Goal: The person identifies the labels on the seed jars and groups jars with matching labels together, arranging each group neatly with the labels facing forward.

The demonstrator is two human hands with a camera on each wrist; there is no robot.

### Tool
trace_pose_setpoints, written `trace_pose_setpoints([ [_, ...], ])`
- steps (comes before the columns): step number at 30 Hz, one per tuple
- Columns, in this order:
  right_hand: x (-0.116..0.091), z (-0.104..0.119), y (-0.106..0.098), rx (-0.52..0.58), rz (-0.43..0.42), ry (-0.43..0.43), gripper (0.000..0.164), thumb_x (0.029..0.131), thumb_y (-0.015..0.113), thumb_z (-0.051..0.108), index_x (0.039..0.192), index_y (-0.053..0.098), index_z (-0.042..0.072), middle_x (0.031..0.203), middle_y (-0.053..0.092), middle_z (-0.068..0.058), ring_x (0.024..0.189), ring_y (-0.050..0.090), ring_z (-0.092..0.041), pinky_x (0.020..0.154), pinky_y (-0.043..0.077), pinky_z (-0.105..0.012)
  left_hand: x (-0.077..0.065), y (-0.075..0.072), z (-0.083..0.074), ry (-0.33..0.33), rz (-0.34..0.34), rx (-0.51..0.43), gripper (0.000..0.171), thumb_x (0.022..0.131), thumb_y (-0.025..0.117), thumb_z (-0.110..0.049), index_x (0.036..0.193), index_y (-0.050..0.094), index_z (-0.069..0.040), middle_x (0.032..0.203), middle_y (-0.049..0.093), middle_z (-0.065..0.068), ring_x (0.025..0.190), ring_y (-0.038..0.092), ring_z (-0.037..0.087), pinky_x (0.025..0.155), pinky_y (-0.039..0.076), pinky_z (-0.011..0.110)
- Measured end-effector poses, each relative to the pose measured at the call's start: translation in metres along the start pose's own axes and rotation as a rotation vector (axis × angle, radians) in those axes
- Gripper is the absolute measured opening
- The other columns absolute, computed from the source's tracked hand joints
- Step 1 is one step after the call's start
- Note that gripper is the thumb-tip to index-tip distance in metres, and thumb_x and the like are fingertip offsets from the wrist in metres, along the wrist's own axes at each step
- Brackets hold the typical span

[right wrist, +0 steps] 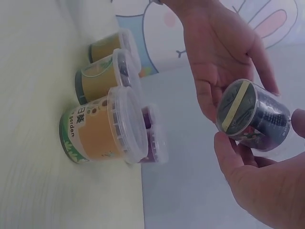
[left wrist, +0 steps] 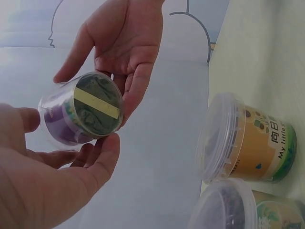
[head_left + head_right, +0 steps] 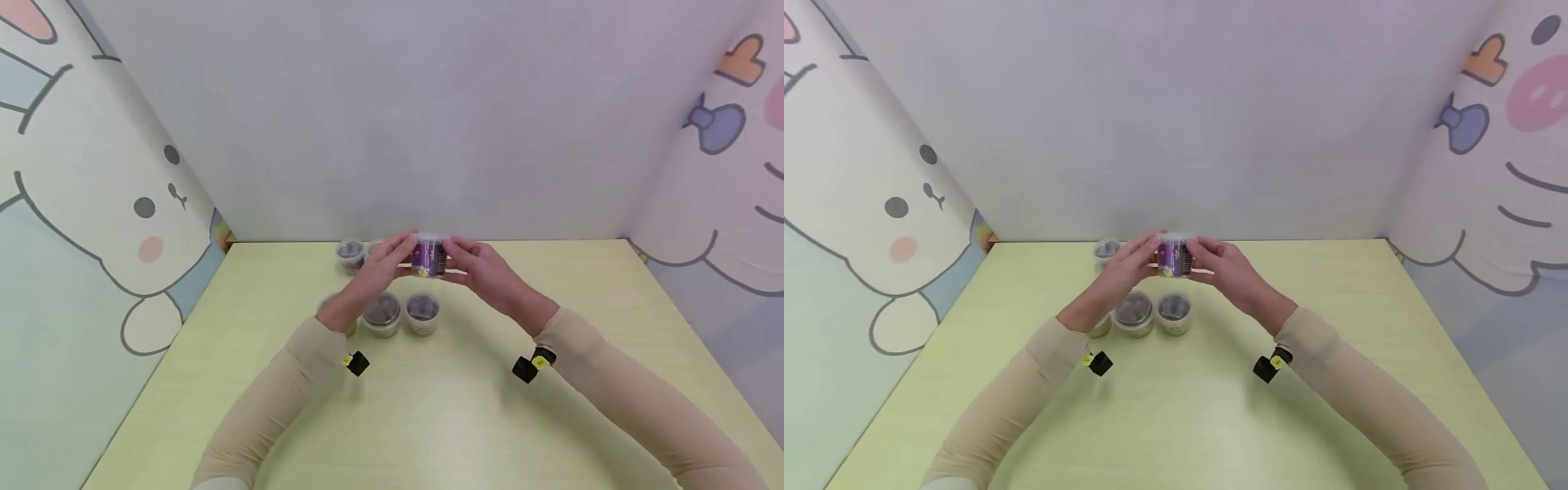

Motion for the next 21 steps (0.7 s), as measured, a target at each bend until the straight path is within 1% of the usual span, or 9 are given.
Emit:
trace_pose_setpoints([
  [4, 0.0009, 0.0003, 0.0006, -0.013, -0.002, 0.005, 0.063, 0.106, 0.054, 0.037, 0.151, 0.037, -0.003, 0.144, 0.046, -0.020, 0.120, 0.056, -0.027, 0.103, 0.050, -0.040, -0.0003, -0.0003, 0.0016, 0.011, 0.004, -0.002, 0.059, 0.109, 0.043, -0.041, 0.156, 0.035, -0.007, 0.139, 0.053, 0.014, 0.127, 0.052, 0.028, 0.107, 0.046, 0.043],
  [10, 0.0011, -0.0006, 0.0021, -0.006, -0.002, 0.019, 0.062, 0.107, 0.053, 0.035, 0.152, 0.035, -0.003, 0.143, 0.046, -0.020, 0.118, 0.056, -0.025, 0.103, 0.050, -0.039, -0.0027, -0.0009, 0.0010, 0.017, 0.006, 0.019, 0.056, 0.111, 0.041, -0.038, 0.156, 0.035, -0.004, 0.140, 0.052, 0.016, 0.128, 0.052, 0.030, 0.106, 0.047, 0.043],
  [16, 0.0003, -0.0006, 0.0016, -0.020, -0.007, 0.028, 0.066, 0.106, 0.054, 0.037, 0.154, 0.032, -0.003, 0.145, 0.045, -0.021, 0.122, 0.054, -0.028, 0.103, 0.050, -0.038, -0.0047, 0.0001, -0.0005, 0.018, 0.008, 0.028, 0.056, 0.111, 0.041, -0.036, 0.156, 0.035, -0.004, 0.140, 0.053, 0.016, 0.128, 0.052, 0.030, 0.106, 0.047, 0.043],
  [21, -0.0021, 0.0003, 0.0003, -0.034, -0.006, 0.038, 0.068, 0.106, 0.053, 0.037, 0.156, 0.029, -0.002, 0.147, 0.044, -0.021, 0.124, 0.053, -0.028, 0.103, 0.050, -0.037, -0.0046, 0.0007, 0.0014, 0.016, 0.012, 0.032, 0.054, 0.111, 0.041, -0.035, 0.156, 0.035, -0.005, 0.139, 0.053, 0.016, 0.129, 0.053, 0.029, 0.106, 0.047, 0.041],
])
Point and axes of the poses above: each hand's wrist, its own x-axis towards the middle knuckle, its own y-axis out of the palm, z = x × y, the point moved 1 cm from there along x, towards the middle knuckle
